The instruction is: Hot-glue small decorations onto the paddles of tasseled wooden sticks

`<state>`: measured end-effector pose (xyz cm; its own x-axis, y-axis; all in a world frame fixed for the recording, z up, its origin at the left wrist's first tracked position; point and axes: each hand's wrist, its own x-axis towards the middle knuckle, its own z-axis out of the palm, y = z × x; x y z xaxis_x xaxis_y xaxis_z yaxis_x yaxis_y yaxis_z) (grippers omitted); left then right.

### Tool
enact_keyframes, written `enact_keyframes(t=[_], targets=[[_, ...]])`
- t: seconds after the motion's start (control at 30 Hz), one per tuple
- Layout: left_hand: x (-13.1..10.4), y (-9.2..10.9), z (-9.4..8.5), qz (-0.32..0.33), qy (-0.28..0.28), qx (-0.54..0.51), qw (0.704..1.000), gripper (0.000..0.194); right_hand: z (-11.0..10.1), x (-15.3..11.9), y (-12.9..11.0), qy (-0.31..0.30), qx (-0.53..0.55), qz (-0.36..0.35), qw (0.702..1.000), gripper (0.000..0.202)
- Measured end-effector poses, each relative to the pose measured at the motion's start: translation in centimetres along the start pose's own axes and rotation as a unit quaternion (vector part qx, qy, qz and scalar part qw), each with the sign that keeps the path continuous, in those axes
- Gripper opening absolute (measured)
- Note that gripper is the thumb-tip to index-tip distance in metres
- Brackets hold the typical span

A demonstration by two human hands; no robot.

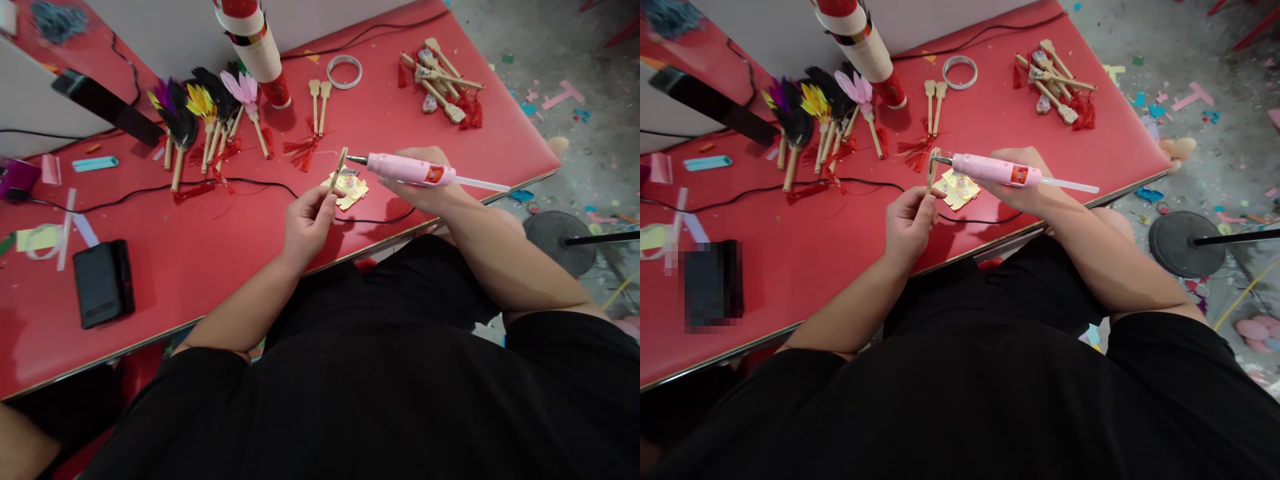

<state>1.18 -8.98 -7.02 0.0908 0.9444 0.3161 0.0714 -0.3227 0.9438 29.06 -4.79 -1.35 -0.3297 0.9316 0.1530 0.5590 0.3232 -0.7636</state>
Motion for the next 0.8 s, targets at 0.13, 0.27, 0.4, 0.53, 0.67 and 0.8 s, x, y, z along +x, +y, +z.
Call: enact_keyframes(t=[0.13,0.27,0.4,0.53,0.67,0.8], targets=[[-0.1,-0.1,0.0,-0.004,0.014,-0.016,1.000,0.051,0.1,0.0,-0.2,0.015,-0.053,0.017,0.998,0.058],[-0.1,-0.1,0.1,-0.002,0.025,-0.016,1.000,0.050,0.4,-0.1,-1.1,-0.012,-0.065,0.020,0.998,0.054],[-0.1,0.3,0.1,-0.007,0.018,-0.031,0.999,0.050,0.9,-0.1,-1.6,-0.010,-0.080,0.024,0.996,0.049],[0.0,0.6,0.1,-0.019,0.009,-0.037,0.999,0.052,1.7,0.0,-1.2,0.023,-0.099,0.026,0.994,0.046],[0.0,0.6,0.2,-0.029,0.005,-0.058,0.998,0.053,2.3,0.1,-1.1,0.045,-0.110,0.032,0.992,0.047],[0.0,0.5,0.3,-0.047,0.000,-0.072,0.996,0.057,2.5,0.0,-1.4,0.047,-0.098,0.041,0.993,0.050]])
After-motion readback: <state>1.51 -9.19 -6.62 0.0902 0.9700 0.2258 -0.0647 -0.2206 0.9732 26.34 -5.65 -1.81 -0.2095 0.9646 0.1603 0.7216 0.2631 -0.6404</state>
